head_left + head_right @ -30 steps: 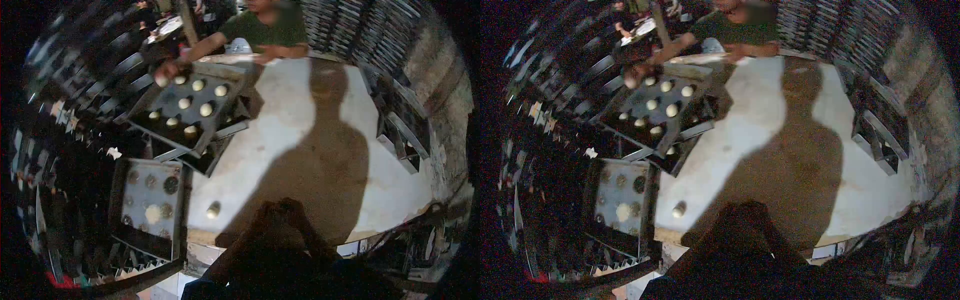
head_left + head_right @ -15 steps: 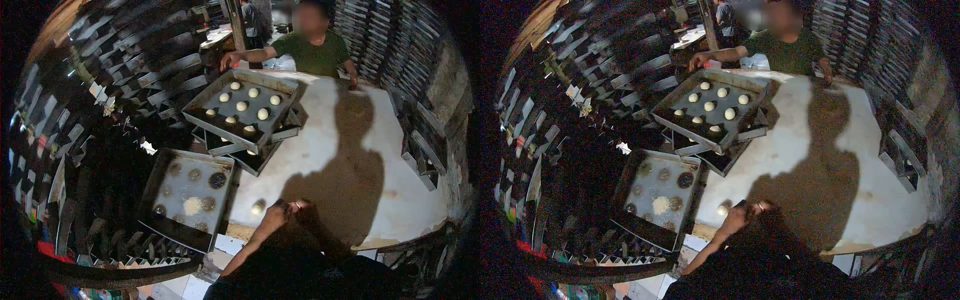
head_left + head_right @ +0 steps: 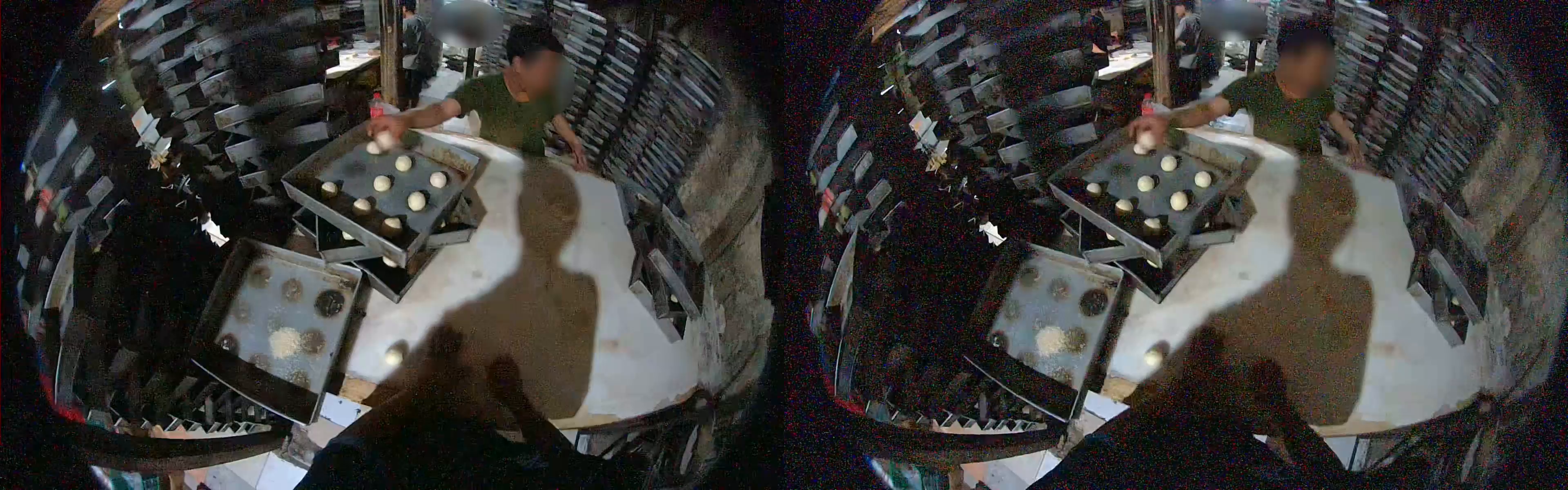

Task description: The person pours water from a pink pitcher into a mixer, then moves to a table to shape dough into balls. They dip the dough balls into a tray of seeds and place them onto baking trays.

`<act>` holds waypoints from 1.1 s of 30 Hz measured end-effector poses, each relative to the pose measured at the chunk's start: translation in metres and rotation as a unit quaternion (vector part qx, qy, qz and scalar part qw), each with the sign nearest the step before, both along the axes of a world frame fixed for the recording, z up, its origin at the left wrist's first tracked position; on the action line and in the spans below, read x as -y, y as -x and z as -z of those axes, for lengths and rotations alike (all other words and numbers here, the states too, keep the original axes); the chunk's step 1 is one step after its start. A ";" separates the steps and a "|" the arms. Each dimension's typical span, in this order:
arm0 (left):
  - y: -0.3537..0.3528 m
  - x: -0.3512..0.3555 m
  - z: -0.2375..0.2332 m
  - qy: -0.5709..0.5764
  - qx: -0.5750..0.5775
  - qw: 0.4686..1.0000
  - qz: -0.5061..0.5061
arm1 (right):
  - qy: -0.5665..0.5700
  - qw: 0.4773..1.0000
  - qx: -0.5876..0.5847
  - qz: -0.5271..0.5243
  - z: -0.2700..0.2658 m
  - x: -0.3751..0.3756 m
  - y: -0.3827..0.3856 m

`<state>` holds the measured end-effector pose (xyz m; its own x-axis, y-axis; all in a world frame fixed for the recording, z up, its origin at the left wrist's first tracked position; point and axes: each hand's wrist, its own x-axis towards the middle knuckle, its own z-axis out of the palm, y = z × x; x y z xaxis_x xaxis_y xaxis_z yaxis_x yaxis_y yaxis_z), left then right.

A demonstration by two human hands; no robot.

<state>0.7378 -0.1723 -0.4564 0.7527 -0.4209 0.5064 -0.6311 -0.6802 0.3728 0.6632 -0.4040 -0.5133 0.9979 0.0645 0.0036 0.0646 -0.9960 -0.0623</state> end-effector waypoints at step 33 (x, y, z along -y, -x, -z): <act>0.036 -0.025 -0.020 -0.020 -0.022 0.998 -0.046 | -0.044 0.991 -0.123 0.038 -0.064 -0.017 -0.108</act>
<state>0.7019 -0.1469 -0.4363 0.8103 -0.3681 0.4559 -0.5486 -0.7499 0.3697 0.7714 -0.3868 -0.4497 0.9713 -0.0001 -0.2378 -0.0375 -0.9876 -0.1527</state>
